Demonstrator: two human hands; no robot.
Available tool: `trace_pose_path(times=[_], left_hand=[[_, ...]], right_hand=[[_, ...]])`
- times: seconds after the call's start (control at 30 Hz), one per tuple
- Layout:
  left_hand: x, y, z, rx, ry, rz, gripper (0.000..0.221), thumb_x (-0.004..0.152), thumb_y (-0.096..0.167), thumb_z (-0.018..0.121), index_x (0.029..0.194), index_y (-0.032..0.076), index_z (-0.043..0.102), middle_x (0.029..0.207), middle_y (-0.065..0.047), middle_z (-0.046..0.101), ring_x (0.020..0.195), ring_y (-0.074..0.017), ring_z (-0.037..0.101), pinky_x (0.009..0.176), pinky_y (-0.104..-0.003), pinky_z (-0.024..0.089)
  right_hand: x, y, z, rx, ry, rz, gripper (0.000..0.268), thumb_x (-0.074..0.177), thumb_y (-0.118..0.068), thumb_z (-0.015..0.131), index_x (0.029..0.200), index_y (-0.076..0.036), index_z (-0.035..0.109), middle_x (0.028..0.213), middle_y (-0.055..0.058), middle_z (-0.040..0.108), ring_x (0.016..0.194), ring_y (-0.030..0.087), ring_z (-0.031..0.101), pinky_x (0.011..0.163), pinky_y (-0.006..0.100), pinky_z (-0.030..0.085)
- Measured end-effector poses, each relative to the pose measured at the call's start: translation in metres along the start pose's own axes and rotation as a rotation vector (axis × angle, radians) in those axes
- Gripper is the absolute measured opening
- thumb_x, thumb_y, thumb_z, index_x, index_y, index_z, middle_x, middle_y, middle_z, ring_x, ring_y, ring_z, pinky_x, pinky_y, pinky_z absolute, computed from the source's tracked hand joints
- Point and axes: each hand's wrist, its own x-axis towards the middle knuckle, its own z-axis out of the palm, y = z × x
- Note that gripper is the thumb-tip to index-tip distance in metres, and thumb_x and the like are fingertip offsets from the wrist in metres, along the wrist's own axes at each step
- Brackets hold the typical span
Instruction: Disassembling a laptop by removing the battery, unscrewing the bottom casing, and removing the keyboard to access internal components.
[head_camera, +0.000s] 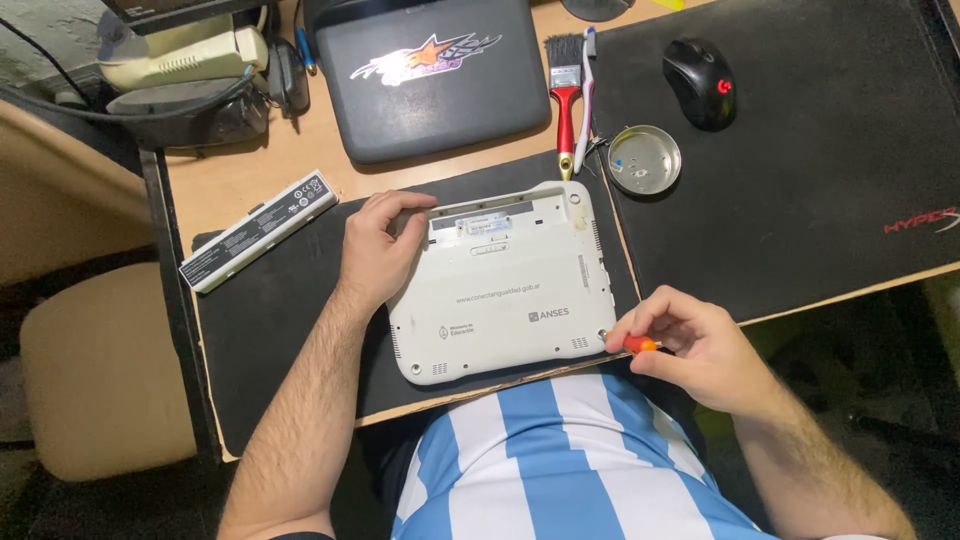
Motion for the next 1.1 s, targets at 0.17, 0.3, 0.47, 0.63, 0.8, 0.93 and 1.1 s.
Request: trace_pose_path(times=[0.17, 0.3, 0.47, 0.63, 0.8, 0.93, 1.1], left_hand=[[0.001, 0.0, 0.0, 0.001, -0.004, -0.007, 0.03, 0.115, 0.002, 0.076, 0.134, 0.018, 0.093, 0.12, -0.008, 0.091, 0.122, -0.0325, 0.081, 0.101, -0.046, 0.064], [0.001, 0.006, -0.001, -0.009, -0.007, -0.005, 0.03, 0.115, 0.001, 0.075, 0.134, 0.017, 0.092, 0.12, -0.01, 0.09, 0.121, -0.0343, 0.081, 0.103, -0.047, 0.064], [0.001, 0.003, 0.0, 0.002, 0.001, 0.002, 0.029, 0.114, 0.002, 0.076, 0.133, 0.018, 0.092, 0.119, -0.007, 0.09, 0.122, -0.0322, 0.081, 0.103, -0.046, 0.064], [0.001, 0.003, 0.001, -0.007, -0.007, -0.017, 0.03, 0.116, 0.003, 0.074, 0.134, 0.019, 0.092, 0.12, -0.007, 0.09, 0.123, -0.0305, 0.081, 0.104, -0.047, 0.063], [0.001, 0.007, 0.0, -0.012, -0.005, -0.027, 0.03, 0.115, 0.002, 0.074, 0.133, 0.018, 0.092, 0.119, -0.01, 0.09, 0.122, -0.0331, 0.081, 0.105, -0.048, 0.064], [0.001, 0.006, 0.0, -0.01, 0.0, -0.022, 0.029, 0.115, 0.002, 0.074, 0.133, 0.017, 0.092, 0.119, -0.01, 0.09, 0.122, -0.0338, 0.082, 0.106, -0.048, 0.064], [0.0, 0.007, 0.0, -0.009, -0.001, -0.002, 0.029, 0.115, 0.004, 0.075, 0.133, 0.018, 0.092, 0.118, -0.009, 0.09, 0.123, -0.0324, 0.081, 0.106, -0.048, 0.064]], right_hand=[[0.002, -0.024, 0.004, -0.014, -0.057, -0.079, 0.033, 0.111, -0.025, 0.074, 0.13, -0.005, 0.092, 0.126, 0.021, 0.087, 0.066, 0.021, 0.088, 0.067, 0.043, 0.077], [-0.001, -0.014, 0.004, 0.054, -0.068, -0.019, 0.041, 0.116, -0.017, 0.065, 0.149, -0.001, 0.083, 0.121, 0.021, 0.086, 0.085, 0.026, 0.089, 0.084, 0.051, 0.077], [0.002, -0.006, 0.003, 0.072, -0.067, 0.004, 0.033, 0.104, -0.025, 0.088, 0.125, -0.004, 0.076, 0.121, 0.024, 0.09, 0.103, 0.032, 0.09, 0.1, 0.056, 0.074], [0.005, -0.019, 0.005, -0.002, -0.074, -0.057, 0.038, 0.113, -0.034, 0.073, 0.128, -0.006, 0.093, 0.124, 0.02, 0.08, 0.07, 0.017, 0.075, 0.062, 0.039, 0.07], [0.003, -0.016, 0.008, 0.063, -0.074, 0.04, 0.051, 0.113, -0.033, 0.067, 0.154, -0.004, 0.076, 0.125, 0.022, 0.085, 0.098, 0.027, 0.077, 0.089, 0.051, 0.071], [0.007, -0.004, 0.005, 0.094, -0.068, -0.021, 0.034, 0.106, -0.033, 0.086, 0.123, -0.005, 0.075, 0.114, 0.023, 0.089, 0.097, 0.031, 0.086, 0.09, 0.053, 0.074], [0.007, -0.022, 0.011, 0.042, -0.054, -0.078, 0.044, 0.123, -0.029, 0.051, 0.134, -0.004, 0.086, 0.119, 0.021, 0.084, 0.067, 0.018, 0.074, 0.06, 0.037, 0.067]])
